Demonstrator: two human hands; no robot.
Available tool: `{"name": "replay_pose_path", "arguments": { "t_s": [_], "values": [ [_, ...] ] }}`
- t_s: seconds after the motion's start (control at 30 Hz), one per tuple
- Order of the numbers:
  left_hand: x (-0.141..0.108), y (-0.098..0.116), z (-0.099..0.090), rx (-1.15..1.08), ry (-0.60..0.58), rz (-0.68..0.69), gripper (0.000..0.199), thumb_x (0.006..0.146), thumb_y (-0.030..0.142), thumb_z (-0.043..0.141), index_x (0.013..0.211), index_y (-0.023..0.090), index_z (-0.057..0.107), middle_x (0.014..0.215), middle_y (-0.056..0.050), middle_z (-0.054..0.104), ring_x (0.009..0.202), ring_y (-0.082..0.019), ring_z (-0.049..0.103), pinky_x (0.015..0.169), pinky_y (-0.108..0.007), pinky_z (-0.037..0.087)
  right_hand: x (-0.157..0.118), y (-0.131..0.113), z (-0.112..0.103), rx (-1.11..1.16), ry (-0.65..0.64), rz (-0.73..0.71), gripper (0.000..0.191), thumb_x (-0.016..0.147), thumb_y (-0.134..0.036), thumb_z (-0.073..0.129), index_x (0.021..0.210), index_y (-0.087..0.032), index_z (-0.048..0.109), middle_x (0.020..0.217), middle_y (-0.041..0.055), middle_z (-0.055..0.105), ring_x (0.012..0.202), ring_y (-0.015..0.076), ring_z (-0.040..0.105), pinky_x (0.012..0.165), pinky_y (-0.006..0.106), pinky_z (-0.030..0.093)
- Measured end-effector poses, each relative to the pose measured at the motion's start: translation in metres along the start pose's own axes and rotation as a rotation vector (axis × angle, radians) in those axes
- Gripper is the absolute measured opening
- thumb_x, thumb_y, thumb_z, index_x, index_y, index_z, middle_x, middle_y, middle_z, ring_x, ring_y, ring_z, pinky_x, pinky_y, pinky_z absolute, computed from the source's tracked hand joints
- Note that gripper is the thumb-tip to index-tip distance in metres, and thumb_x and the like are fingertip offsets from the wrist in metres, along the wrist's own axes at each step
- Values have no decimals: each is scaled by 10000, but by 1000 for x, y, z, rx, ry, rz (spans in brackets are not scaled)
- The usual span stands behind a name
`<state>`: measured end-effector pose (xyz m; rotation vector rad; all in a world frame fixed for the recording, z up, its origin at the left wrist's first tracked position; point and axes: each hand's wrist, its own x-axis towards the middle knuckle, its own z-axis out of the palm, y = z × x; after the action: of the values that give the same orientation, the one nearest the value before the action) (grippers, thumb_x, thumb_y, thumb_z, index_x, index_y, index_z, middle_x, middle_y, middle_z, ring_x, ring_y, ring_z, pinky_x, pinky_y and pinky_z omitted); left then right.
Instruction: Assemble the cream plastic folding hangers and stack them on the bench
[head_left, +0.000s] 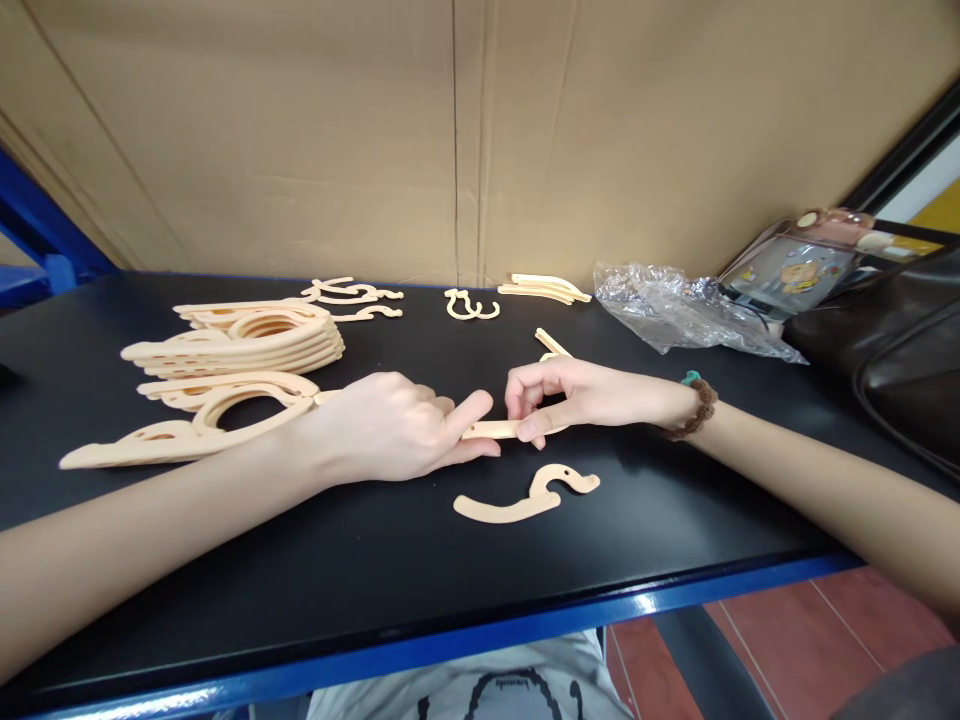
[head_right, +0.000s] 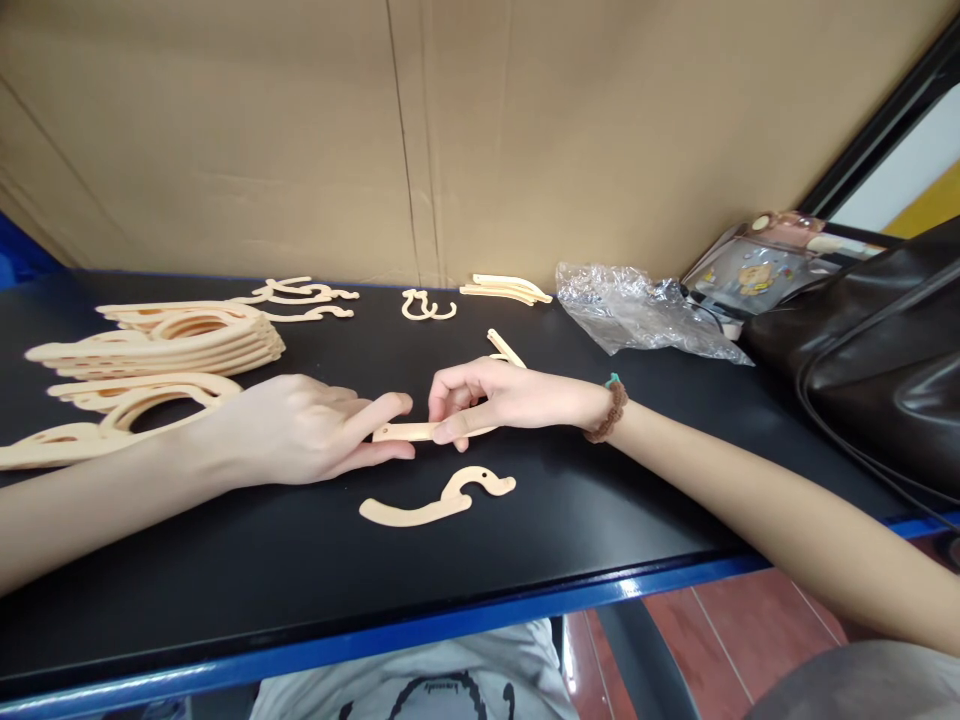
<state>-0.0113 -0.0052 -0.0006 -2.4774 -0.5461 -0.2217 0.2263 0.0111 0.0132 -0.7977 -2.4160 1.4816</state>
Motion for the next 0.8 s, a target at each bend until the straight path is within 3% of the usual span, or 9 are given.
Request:
{"name": "replay_pose_path", "arguments": {
  "t_s": [0.2,0.5,0.63,0.8],
  "values": [
    [-1,1,-1,58,157,97,380,992,403,311,871,152,570,457,16,578,376,-151,561,383,-243,295,0,-1,-1,29,-44,13,189,877,-336,590,896,-149,565,680,-23,586,653,87,535,614,205,405],
    [1,1,-1,82,324,164,372,960,413,422,782,146,611,417,34,538,346,-125,526,374,-256,305,0,-1,-1,27,-70,9,182,873,-329,607,896,-152,572,659,-33,584,624,73,504,589,190,380],
    [0,1,0,40,301,134,346,957,414,424,819,144,591,448,28,552,376,-134,541,387,-263,303,-1,0,-1,30,-62,17,188,864,-334,618,883,-152,577,672,-25,603,630,81,532,592,200,398],
    [2,1,-1,-211,167,-51,284,934,353,430,1076,119,505,640,0,628,533,-145,594,450,-242,351,-1,0,2,-10,43,2,194,846,-333,636,867,-152,570,697,-8,632,678,108,583,654,238,437]
  ]
}}
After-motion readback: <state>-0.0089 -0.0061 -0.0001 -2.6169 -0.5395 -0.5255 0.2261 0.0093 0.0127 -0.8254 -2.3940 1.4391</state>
